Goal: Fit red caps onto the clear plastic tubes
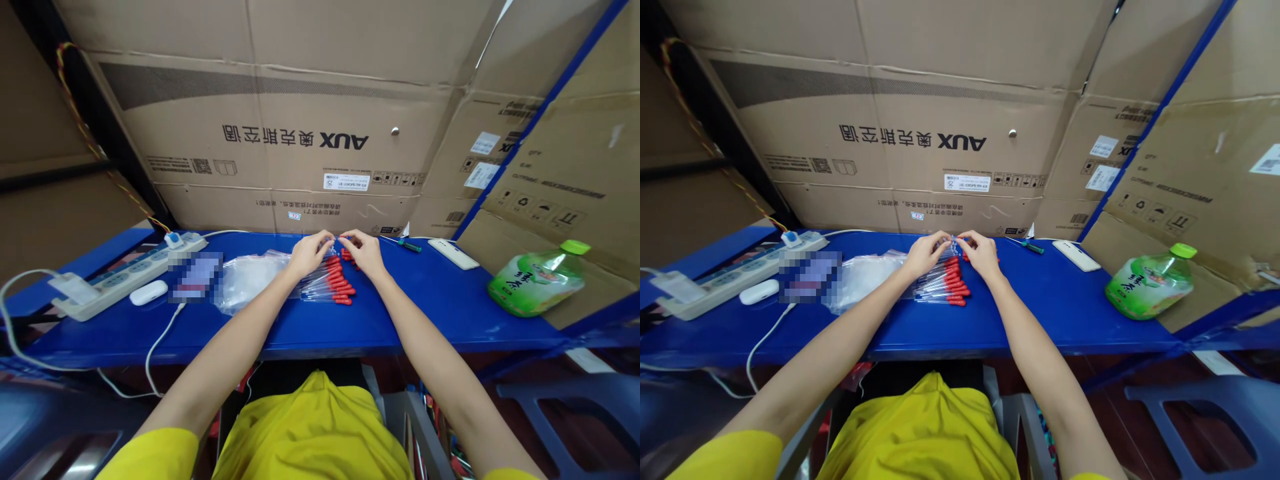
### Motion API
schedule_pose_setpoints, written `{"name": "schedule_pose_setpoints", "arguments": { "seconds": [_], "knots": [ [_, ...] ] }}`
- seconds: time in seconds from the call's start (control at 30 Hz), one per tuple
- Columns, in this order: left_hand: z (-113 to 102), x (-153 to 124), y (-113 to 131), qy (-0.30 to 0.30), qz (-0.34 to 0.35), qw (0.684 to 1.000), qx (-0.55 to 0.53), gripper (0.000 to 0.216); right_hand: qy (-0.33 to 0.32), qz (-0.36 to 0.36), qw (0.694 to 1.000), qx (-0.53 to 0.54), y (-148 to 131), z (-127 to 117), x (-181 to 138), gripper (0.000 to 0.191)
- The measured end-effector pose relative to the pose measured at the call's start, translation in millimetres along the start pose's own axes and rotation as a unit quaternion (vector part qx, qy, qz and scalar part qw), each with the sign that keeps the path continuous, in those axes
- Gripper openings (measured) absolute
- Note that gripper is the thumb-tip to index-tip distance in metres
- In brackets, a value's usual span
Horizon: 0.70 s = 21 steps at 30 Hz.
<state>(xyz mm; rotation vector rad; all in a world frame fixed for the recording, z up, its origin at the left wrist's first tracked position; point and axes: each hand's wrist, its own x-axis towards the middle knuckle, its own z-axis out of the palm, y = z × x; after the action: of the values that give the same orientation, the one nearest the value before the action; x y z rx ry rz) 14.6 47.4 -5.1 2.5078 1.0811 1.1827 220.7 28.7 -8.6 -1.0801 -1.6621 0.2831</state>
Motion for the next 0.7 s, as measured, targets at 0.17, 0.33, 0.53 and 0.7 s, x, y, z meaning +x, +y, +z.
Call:
{"name": "schedule_pose_setpoints", "arguments": {
  "seconds": [0.17,0.33,0.53,0.7],
  "knots": [
    [0,1,4,0.007,-0.006,1.0,-0.017,0.031,0.008,-0.031,0.999,0.019,-18,7,-2,0.03],
    [-1,4,6,0.015,0.002,0.999,-0.032,0.032,0.02,-0.033,0.999,0.036,-24,9,-4,0.031],
    [0,5,8,0.014,0.013,1.0,-0.019,0.038,0.038,0.007,0.995,0.096,-20,16,-7,0.032],
    [-2,6,7,0.014,0.018,0.999,-0.022,0.039,0.041,0.015,0.995,0.094,-21,20,-8,0.034]
  ]
}}
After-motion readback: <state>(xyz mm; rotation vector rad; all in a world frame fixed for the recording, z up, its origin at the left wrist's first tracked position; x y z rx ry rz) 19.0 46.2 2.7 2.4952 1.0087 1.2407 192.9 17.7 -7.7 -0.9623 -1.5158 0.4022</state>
